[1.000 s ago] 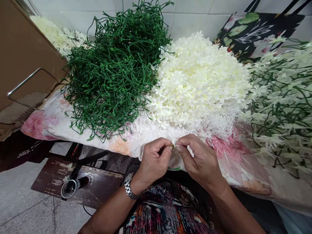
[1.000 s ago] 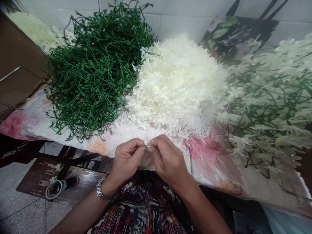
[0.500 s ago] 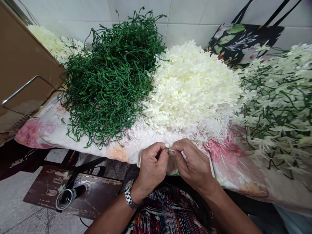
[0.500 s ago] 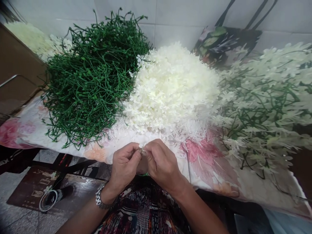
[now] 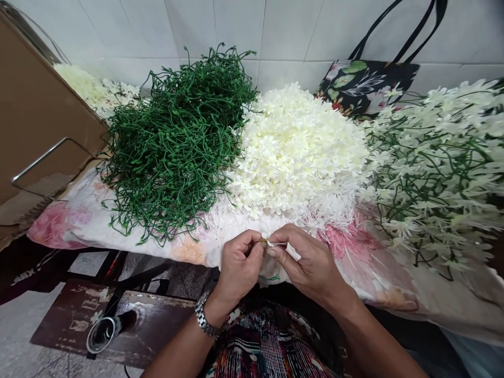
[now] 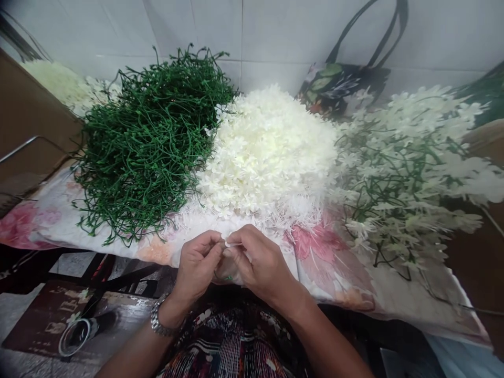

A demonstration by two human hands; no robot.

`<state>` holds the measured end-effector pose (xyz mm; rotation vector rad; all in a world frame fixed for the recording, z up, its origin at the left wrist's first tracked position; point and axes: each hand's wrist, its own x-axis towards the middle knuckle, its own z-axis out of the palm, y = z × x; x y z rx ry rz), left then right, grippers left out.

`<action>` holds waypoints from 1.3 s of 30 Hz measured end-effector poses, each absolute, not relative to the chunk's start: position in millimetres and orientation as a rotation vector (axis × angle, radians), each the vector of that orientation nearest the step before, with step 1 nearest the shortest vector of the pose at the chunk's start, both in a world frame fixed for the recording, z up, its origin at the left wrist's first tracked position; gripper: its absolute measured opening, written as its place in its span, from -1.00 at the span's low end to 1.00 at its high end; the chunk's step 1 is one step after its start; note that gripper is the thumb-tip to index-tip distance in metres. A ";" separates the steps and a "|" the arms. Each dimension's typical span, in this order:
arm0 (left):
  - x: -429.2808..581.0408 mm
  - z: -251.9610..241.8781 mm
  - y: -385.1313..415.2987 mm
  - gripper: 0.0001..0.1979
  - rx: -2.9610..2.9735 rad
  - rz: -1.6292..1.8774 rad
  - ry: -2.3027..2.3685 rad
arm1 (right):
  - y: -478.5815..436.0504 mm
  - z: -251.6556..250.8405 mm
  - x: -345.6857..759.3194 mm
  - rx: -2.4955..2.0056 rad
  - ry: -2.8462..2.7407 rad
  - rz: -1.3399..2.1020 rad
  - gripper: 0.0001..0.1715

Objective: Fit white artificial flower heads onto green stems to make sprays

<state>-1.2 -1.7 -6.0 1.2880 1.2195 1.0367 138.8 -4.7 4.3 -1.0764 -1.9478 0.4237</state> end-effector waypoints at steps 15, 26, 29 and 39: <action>-5.4 -4.8 -1.7 -0.86 1.236 1.019 1.119 | -3.3 11.6 152.9 -1.001 -2.008 0.613 -0.73; -3.7 -3.8 -2.5 -0.89 1.278 1.052 1.140 | -3.2 8.1 150.9 -0.977 -2.043 0.416 -0.79; -3.6 -3.8 -2.7 -0.89 1.304 1.054 1.153 | -3.5 8.2 149.8 -0.985 -2.053 0.362 -0.78; -3.5 -3.0 -2.1 -0.89 1.305 1.079 1.124 | -7.8 8.1 147.1 -1.017 -2.024 0.384 -0.78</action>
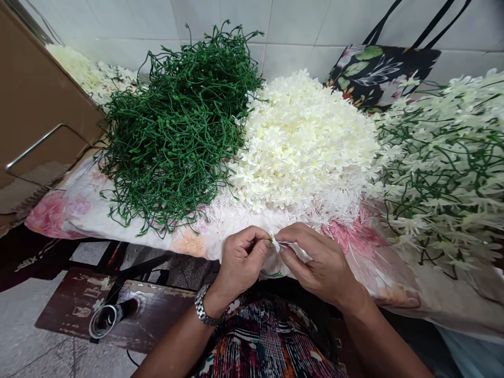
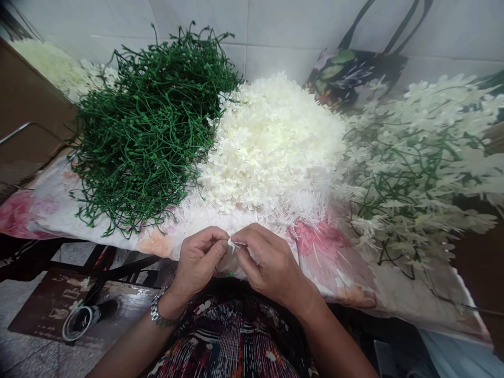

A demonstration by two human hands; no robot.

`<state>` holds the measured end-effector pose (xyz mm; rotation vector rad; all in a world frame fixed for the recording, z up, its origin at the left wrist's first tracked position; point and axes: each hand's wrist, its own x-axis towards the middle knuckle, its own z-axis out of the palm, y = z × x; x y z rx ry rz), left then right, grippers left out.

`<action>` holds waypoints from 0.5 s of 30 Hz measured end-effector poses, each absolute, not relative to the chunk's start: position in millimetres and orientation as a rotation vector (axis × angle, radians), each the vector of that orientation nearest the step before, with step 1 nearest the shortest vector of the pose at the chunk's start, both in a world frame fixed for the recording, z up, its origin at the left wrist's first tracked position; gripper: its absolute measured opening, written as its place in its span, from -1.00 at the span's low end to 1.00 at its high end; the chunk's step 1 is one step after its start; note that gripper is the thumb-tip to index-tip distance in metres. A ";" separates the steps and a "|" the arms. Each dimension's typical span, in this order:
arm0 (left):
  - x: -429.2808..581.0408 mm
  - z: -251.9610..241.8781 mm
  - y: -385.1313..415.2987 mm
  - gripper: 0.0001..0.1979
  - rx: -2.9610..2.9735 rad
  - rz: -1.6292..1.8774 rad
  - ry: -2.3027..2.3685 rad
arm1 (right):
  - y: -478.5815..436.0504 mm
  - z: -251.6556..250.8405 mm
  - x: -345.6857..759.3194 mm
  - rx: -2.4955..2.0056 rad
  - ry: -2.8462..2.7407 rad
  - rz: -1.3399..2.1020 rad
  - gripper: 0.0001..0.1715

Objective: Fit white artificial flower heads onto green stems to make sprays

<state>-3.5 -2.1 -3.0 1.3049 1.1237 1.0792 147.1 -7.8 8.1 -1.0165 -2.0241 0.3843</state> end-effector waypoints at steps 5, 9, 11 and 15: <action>-4.6 -5.8 -2.6 -0.89 1.346 1.090 1.126 | -8.7 12.9 150.5 -1.039 -1.983 0.503 -0.79; -4.7 -7.6 -3.1 -0.88 1.391 1.090 1.136 | -7.2 10.6 152.0 -1.026 -1.981 0.489 -0.84; -4.3 -7.8 -3.2 -0.88 1.414 1.096 1.139 | -6.8 9.1 151.9 -1.027 -1.977 0.463 -0.83; -3.4 -7.3 -3.3 -0.88 1.451 1.113 1.147 | -7.3 7.4 150.0 -1.051 -1.990 0.391 -0.84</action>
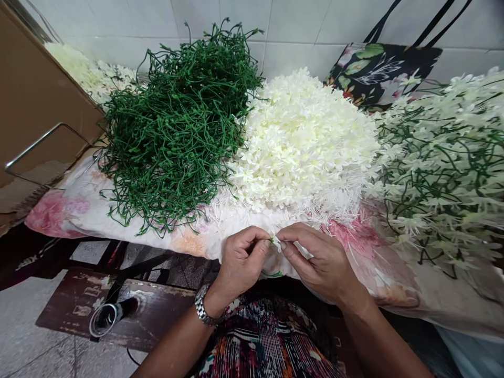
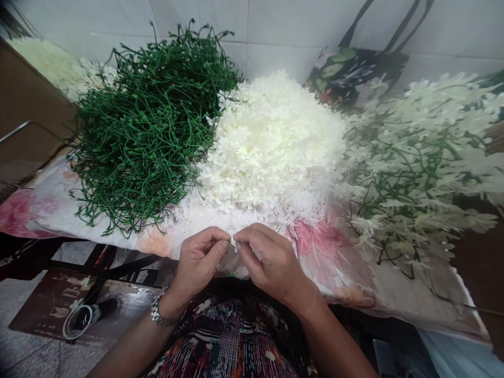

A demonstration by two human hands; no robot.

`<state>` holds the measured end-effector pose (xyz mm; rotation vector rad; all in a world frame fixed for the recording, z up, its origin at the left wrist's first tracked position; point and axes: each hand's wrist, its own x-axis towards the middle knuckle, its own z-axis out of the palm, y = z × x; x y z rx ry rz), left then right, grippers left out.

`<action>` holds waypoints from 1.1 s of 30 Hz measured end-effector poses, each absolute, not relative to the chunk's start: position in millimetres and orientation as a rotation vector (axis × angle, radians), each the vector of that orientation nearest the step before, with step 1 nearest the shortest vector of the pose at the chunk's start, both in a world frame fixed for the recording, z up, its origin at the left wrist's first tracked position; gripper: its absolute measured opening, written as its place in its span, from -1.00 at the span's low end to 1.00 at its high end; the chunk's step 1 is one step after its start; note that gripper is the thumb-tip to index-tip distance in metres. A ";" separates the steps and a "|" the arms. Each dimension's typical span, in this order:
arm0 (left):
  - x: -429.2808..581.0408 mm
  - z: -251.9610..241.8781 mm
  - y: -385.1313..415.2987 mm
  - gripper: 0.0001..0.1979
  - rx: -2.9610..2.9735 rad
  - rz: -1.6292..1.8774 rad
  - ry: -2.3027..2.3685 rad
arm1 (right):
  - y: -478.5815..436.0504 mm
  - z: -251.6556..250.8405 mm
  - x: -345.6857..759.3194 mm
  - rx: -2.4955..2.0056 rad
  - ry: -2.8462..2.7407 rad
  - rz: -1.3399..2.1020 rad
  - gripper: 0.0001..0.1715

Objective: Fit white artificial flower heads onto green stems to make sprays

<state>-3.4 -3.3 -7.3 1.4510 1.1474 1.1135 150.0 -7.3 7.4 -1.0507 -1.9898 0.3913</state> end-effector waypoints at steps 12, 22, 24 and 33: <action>-2.1 -8.8 -4.2 -0.86 1.614 1.143 1.198 | -6.9 2.3 150.6 -1.078 -2.057 0.329 -0.86; -1.1 -8.1 -4.4 -0.84 1.672 1.150 1.219 | -4.7 2.1 150.4 -1.069 -2.083 0.354 -0.85; -0.3 -7.0 -4.3 -0.83 1.677 1.151 1.225 | -5.0 2.2 149.5 -1.069 -2.074 0.354 -0.85; 0.0 -7.8 -4.3 -0.84 1.717 1.145 1.248 | -4.5 1.8 148.7 -1.070 -2.074 0.364 -0.84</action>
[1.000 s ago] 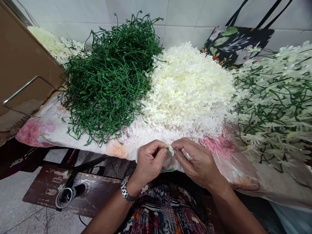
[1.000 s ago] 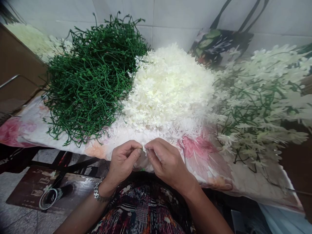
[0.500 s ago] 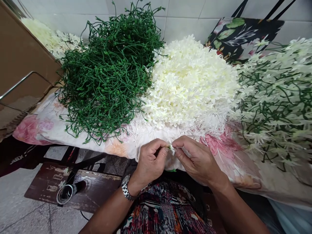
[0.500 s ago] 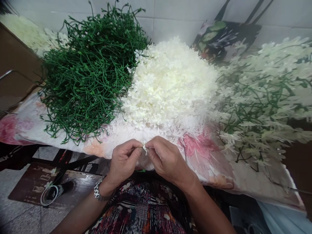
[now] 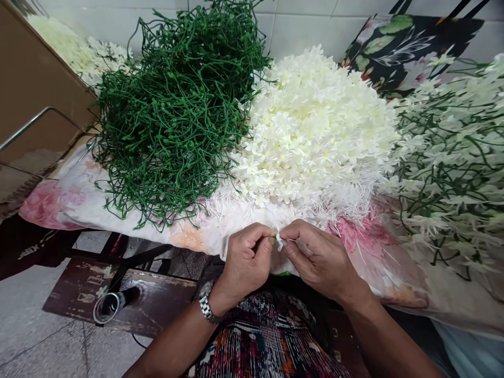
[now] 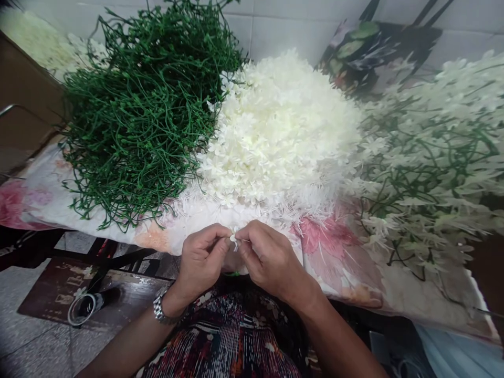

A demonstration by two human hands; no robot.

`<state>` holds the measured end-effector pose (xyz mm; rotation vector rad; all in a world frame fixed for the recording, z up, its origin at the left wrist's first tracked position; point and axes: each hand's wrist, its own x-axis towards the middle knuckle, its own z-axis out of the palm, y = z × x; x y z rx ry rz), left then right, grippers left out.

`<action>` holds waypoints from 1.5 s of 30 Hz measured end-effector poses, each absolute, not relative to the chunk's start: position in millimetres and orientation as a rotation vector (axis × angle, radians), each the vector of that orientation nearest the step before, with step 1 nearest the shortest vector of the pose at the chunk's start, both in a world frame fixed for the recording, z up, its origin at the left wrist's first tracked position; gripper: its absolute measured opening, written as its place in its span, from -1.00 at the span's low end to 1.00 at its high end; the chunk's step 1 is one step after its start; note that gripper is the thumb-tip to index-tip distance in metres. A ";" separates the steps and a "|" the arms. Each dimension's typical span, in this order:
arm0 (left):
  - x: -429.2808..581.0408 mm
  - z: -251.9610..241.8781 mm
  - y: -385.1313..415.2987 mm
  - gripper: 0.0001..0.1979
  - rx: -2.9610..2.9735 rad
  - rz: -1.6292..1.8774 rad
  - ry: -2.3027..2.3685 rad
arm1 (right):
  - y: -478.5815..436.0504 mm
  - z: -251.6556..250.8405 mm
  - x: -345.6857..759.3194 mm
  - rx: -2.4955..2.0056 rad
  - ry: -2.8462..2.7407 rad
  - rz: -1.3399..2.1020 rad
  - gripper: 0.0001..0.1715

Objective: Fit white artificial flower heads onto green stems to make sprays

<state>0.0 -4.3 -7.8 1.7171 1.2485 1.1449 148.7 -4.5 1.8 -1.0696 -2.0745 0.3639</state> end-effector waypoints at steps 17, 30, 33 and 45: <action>-2.5 0.0 -0.9 -0.88 1.314 0.967 1.143 | 0.6 2.6 152.8 -0.941 -2.105 0.195 -0.83; -6.8 0.1 -0.6 -0.88 0.978 0.937 1.006 | -4.3 18.4 153.1 -0.966 -2.120 0.117 -0.88; -6.3 0.1 -2.2 -0.86 0.998 0.942 1.030 | -6.5 19.6 152.2 -1.005 -2.115 0.090 -0.87; -1.4 -0.5 -2.1 -0.86 1.396 1.052 1.209 | -3.5 14.1 149.8 -1.060 -2.163 0.097 -0.80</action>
